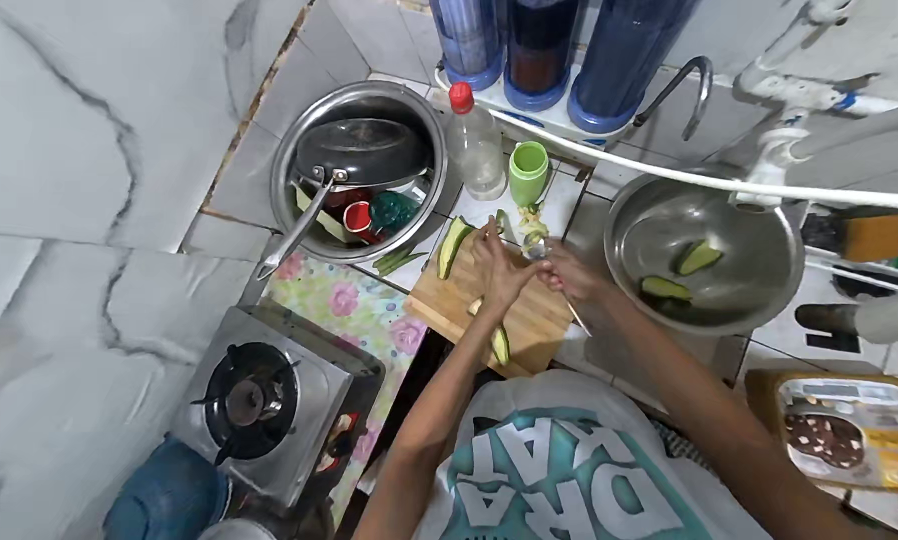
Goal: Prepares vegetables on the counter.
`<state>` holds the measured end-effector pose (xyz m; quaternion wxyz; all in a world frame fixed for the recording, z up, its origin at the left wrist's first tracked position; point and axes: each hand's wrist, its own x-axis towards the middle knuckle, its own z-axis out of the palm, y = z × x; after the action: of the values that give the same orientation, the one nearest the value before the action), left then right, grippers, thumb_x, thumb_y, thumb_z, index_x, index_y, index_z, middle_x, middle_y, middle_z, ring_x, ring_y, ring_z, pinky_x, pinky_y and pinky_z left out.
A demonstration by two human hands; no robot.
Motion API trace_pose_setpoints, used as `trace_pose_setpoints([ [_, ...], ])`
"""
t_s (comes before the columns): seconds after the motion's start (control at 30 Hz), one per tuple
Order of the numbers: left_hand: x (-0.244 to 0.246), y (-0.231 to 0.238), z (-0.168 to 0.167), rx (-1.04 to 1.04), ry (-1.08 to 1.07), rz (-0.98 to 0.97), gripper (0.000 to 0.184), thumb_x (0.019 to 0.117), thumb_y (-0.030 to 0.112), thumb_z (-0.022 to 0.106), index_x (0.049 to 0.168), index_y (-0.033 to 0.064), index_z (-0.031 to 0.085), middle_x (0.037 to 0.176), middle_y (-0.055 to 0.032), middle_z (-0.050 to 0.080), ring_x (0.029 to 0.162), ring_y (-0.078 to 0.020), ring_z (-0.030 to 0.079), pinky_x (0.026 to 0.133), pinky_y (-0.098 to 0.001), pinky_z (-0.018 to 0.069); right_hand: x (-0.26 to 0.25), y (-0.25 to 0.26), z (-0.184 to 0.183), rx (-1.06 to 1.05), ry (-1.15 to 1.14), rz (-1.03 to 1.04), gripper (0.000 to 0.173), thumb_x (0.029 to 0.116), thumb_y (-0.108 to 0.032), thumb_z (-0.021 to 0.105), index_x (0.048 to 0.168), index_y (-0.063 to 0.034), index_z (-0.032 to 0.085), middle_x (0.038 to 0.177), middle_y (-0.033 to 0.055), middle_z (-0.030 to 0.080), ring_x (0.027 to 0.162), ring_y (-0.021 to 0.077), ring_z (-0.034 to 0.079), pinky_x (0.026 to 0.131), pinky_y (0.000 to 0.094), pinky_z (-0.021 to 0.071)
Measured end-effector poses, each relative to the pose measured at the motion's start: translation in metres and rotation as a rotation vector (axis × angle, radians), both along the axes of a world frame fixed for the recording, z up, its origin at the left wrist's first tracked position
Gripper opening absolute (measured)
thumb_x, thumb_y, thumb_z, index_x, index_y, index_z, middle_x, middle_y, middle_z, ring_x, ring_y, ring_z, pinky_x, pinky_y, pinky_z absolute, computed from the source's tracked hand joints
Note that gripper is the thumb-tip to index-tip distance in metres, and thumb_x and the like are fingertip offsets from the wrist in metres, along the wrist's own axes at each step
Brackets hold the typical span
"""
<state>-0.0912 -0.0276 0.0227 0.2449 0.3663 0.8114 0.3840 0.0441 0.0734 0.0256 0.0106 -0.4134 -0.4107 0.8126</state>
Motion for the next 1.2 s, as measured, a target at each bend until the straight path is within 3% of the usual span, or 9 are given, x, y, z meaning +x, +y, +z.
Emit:
trace_pose_setpoints([
  [0.17,0.000,0.019,-0.032,-0.159,-0.076,0.071,0.139,0.0596,0.044,0.098,0.165,0.0156,0.012,0.161,-0.0277,0.023,0.139,-0.0516,0.034,0.100,-0.0690,0.0414,0.015,0.014,0.003,-0.028,0.027,0.052,0.061,0.1010,0.005,0.034,0.155,-0.0182,0.017,0.072,-0.0029,0.048,0.047,-0.0010,0.038,0.043,0.0140,0.0329],
  [0.47,0.002,0.029,-0.037,-0.198,-0.176,0.183,0.137,0.0660,0.041,0.095,0.166,0.0145,0.005,0.159,-0.0306,0.023,0.141,-0.0513,0.031,0.109,-0.0712,0.0305,0.002,0.014,0.000,-0.059,0.035,0.109,0.050,0.1036,0.003,0.030,0.150,-0.0135,0.021,0.069,-0.0053,0.040,0.046,-0.0003,0.033,0.042,0.0151,0.0295],
  [0.7,-0.008,0.044,-0.050,-0.043,0.153,0.202,0.107,0.0799,0.057,0.079,0.162,0.0140,0.025,0.143,-0.0295,0.043,0.123,-0.0503,0.048,0.094,-0.0701,0.0407,0.010,0.022,-0.007,-0.070,0.016,0.116,0.052,0.0984,0.007,0.032,0.145,-0.0141,0.027,0.065,-0.0066,0.040,0.044,-0.0025,0.033,0.041,0.0130,0.0298],
  [0.77,-0.018,0.041,-0.052,-0.041,0.182,0.171,0.091,0.0862,0.058,0.074,0.155,0.0121,0.035,0.140,-0.0296,0.045,0.121,-0.0491,0.050,0.094,-0.0686,0.0417,0.020,0.019,-0.007,-0.037,-0.074,0.124,0.060,0.0996,0.005,0.036,0.153,-0.0156,0.018,0.069,-0.0055,0.043,0.046,-0.0012,0.034,0.042,0.0147,0.0303],
  [0.87,-0.031,0.032,-0.049,-0.031,0.186,0.065,0.058,0.0912,0.047,0.074,0.125,0.0049,0.054,0.120,-0.0248,0.056,0.109,-0.0429,0.058,0.087,-0.0626,0.0481,0.033,0.010,-0.007,0.063,-0.280,0.192,0.074,0.1055,-0.003,0.040,0.163,-0.0206,-0.002,0.077,-0.0018,0.048,0.050,0.0030,0.038,0.046,0.0206,0.0343],
  [0.97,-0.032,0.022,-0.039,0.018,0.160,-0.044,0.032,0.0960,0.036,0.072,0.095,0.0057,0.062,0.086,-0.0163,0.062,0.078,-0.0344,0.062,0.070,-0.0555,0.0520,0.034,0.001,-0.007,0.160,-0.354,0.231,0.062,0.1106,-0.015,0.039,0.163,-0.0188,0.005,0.084,0.0006,0.053,0.058,0.0048,0.046,0.052,0.0231,0.0412],
  [1.03,-0.029,0.026,-0.023,0.005,0.030,-0.101,0.022,0.1001,0.022,0.067,0.105,0.0003,0.063,0.089,-0.0188,0.065,0.078,-0.0342,0.065,0.071,-0.0533,0.0544,0.025,-0.004,0.001,0.321,-0.378,0.225,0.053,0.1121,-0.020,0.040,0.159,-0.0109,0.017,0.092,0.0066,0.058,0.070,0.0095,0.055,0.065,0.0278,0.0486],
  [1.13,-0.037,0.032,-0.014,-0.030,-0.106,-0.240,0.055,0.0994,0.009,0.064,0.150,0.0026,0.045,0.142,-0.0217,0.058,0.119,-0.0389,0.064,0.100,-0.0560,0.0511,0.016,-0.009,-0.002,0.594,-0.386,0.233,0.053,0.1079,-0.016,0.052,0.153,-0.0036,0.027,0.097,0.0215,0.064,0.080,0.0273,0.064,0.077,0.0454,0.0549],
  [1.2,-0.053,0.029,-0.025,0.005,-0.122,-0.294,0.055,0.0984,0.009,0.062,0.151,0.0043,0.047,0.145,-0.0217,0.055,0.122,-0.0352,0.062,0.103,-0.0528,0.0507,0.020,-0.011,-0.005,0.694,-0.451,0.324,0.063,0.1037,-0.017,0.062,0.154,-0.0026,0.027,0.103,0.0280,0.065,0.090,0.0394,0.066,0.084,0.0560,0.0540],
])
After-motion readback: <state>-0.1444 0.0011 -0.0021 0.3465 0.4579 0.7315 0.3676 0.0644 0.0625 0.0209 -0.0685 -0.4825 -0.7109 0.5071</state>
